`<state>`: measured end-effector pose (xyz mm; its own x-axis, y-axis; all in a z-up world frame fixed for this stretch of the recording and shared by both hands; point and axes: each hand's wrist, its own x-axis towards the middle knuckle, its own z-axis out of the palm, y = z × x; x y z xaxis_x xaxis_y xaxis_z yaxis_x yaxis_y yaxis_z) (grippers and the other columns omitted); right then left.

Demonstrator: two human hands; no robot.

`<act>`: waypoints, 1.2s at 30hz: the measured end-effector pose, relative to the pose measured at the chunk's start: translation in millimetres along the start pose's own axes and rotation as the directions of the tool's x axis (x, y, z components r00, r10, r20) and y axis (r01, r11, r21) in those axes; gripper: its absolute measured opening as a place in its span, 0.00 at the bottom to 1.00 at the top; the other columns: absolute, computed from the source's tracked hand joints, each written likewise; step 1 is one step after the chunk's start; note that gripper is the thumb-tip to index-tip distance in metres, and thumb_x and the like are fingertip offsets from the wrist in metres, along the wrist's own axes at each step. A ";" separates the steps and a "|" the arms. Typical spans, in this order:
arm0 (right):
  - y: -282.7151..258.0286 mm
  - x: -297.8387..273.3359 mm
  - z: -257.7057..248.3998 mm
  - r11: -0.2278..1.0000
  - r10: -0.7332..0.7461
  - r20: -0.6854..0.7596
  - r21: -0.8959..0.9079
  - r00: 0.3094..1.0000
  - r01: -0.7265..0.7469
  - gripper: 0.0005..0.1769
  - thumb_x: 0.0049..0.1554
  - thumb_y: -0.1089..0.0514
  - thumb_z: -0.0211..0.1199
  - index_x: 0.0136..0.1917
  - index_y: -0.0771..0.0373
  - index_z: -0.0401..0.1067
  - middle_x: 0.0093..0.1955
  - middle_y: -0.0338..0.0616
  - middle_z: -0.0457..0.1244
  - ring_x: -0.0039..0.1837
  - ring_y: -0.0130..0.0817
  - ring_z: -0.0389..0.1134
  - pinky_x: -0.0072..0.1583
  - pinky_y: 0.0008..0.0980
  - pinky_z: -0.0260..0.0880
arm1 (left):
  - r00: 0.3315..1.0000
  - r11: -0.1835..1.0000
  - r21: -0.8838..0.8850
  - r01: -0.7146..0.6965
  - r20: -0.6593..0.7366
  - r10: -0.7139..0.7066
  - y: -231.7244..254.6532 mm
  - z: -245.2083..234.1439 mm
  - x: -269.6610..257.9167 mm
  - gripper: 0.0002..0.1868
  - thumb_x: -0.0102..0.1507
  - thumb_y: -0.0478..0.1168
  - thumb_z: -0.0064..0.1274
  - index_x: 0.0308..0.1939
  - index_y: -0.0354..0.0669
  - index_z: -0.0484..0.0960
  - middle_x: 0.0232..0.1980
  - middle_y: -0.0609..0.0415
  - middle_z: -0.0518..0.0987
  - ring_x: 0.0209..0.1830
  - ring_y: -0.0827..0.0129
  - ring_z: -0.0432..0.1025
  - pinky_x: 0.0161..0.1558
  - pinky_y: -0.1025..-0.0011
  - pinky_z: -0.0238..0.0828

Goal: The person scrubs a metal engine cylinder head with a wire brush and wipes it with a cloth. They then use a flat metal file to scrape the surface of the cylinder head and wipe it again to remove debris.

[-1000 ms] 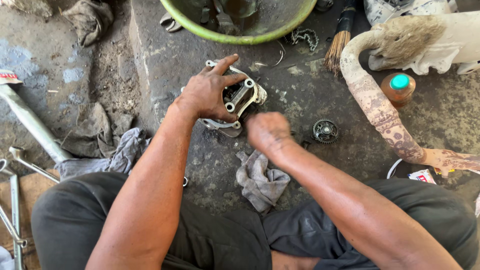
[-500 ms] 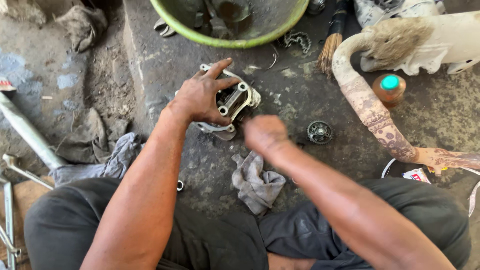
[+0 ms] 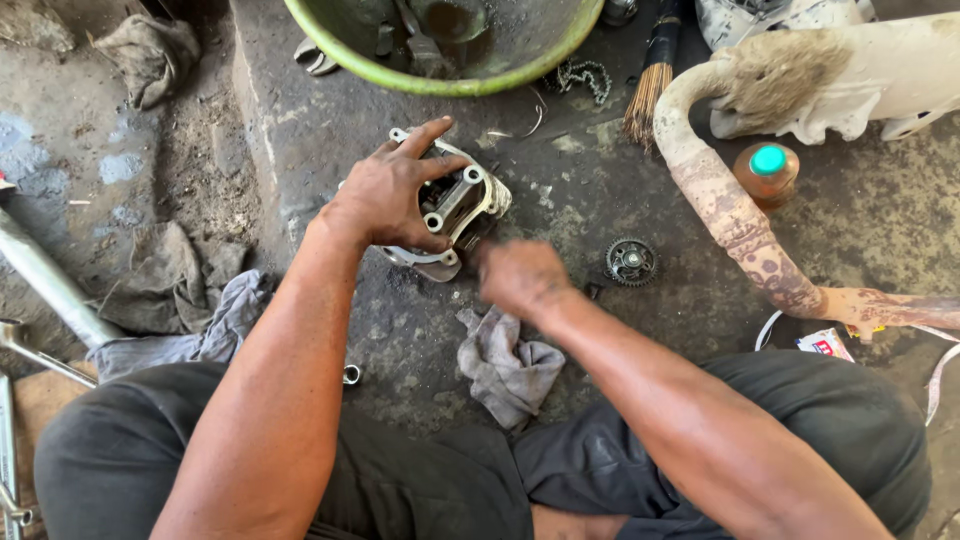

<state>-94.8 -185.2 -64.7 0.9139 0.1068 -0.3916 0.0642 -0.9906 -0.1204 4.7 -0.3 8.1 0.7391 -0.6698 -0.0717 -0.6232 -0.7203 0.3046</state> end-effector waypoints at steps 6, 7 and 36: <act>-13.4 -2.2 -2.6 0.969 -0.025 0.095 -0.241 0.995 0.047 0.17 0.64 0.58 0.44 0.60 0.69 0.66 0.33 0.42 0.64 0.32 0.31 0.65 0.30 0.33 0.67 | 1.000 1.000 -0.007 0.007 -0.003 -0.007 -0.9 4.0 -1.7 0.56 0.35 0.54 0.74 0.69 0.69 0.72 0.81 0.59 0.51 0.71 0.42 0.62 0.68 0.55 0.63; -12.4 -2.6 -3.3 0.964 -0.053 0.085 -0.256 0.995 0.073 0.19 0.64 0.58 0.43 0.63 0.71 0.64 0.32 0.41 0.64 0.31 0.31 0.65 0.29 0.32 0.66 | 1.000 1.000 -0.015 0.003 -0.015 -0.004 -1.4 4.5 -0.8 0.55 0.35 0.54 0.74 0.69 0.69 0.73 0.81 0.59 0.52 0.71 0.42 0.62 0.68 0.55 0.63; 33.7 0.4 -15.9 0.990 0.120 0.006 -0.078 0.993 -0.120 0.15 0.61 0.56 0.53 0.55 0.64 0.74 0.47 0.54 0.71 0.47 0.43 0.74 0.50 0.42 0.74 | 0.988 0.991 0.019 0.130 -0.089 -0.127 9.7 1.7 -11.8 0.66 0.35 0.59 0.81 0.76 0.70 0.64 0.85 0.55 0.44 0.75 0.36 0.54 0.69 0.52 0.53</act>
<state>-85.9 -219.9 -54.4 0.9127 -0.0128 -0.4085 -0.0145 -0.9999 -0.0009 -10.5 0.3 10.3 0.8322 -0.5539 -0.0255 -0.5270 -0.8044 0.2743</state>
